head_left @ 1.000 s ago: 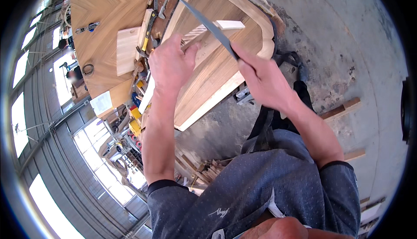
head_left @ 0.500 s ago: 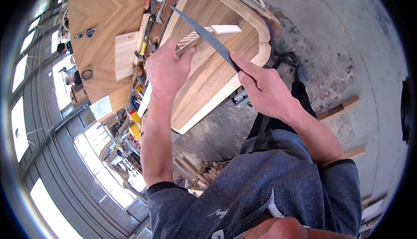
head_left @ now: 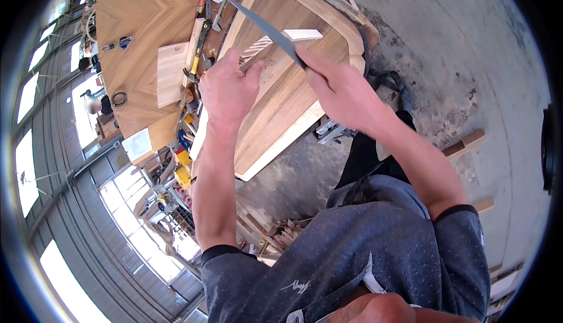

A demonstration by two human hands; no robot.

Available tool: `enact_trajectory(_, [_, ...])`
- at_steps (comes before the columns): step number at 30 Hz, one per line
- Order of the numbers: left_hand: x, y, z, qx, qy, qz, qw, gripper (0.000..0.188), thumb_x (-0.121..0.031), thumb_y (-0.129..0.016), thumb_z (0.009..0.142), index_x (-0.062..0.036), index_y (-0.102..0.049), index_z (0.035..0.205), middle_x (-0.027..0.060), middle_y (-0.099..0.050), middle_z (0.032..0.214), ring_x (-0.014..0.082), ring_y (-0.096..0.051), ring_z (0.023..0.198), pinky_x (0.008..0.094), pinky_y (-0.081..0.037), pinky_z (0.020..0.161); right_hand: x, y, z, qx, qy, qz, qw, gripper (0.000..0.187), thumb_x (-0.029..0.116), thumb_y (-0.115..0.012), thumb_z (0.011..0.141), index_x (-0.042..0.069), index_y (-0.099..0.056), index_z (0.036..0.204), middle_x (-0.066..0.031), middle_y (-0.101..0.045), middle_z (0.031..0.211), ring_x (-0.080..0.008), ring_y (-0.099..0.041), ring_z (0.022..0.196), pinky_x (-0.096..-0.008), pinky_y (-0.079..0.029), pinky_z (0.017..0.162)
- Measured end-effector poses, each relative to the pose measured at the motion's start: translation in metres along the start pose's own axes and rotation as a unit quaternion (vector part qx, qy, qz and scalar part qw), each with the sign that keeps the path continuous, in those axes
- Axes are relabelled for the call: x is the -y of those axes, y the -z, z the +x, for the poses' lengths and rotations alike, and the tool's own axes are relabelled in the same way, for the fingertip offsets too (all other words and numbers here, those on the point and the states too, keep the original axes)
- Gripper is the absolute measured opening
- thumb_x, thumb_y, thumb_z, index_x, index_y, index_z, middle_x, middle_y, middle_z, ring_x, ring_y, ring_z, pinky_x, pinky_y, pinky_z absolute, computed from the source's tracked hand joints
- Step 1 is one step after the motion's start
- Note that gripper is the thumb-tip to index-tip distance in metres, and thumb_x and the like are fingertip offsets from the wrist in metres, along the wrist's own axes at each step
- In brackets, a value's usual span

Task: The person secures a wooden board to a frame using a ratchet strap and a mallet. They then use a file to smooth the edges of the wooden board and a cloth to wipe the surface.

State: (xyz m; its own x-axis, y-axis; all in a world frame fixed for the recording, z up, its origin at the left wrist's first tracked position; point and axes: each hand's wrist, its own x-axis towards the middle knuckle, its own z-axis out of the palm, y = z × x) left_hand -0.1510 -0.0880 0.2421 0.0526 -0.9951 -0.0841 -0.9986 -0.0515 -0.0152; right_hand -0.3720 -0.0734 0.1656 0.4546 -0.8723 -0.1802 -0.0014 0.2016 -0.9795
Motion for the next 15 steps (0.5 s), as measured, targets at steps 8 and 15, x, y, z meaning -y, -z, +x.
enact_trajectory(8, [-0.004, 0.005, -0.002, -0.001, 0.0, 0.019, 1.0, 0.034, -0.033, -0.084, 0.082, -0.005, -0.066, 0.091, 0.0148, -0.06, 0.06, 0.0376, -0.065, 0.061, 0.0462, -0.05, 0.061, 0.012, 0.0, 0.011, 0.018, -0.033, -0.002, 0.999, 0.04, 0.017, -0.05, 0.104, 0.0, -0.06, 0.139, -0.0305, -0.068, 0.088, -0.0448, -0.07, 0.081, -0.046, -0.054, 0.074])
enact_trajectory(15, [0.002, 0.004, 0.004, -0.007, -0.007, 0.053, 0.999, 0.035, -0.035, -0.083, 0.083, -0.0051, -0.068, 0.094, 0.0146, -0.062, 0.06, 0.0372, -0.065, 0.061, 0.0469, -0.049, 0.06, 0.004, 0.004, 0.005, 0.024, -0.034, -0.036, 0.998, 0.042, 0.012, -0.051, 0.105, 0.002, -0.057, 0.146, -0.0261, -0.067, 0.086, -0.0271, -0.065, 0.07, -0.0357, -0.053, 0.072])
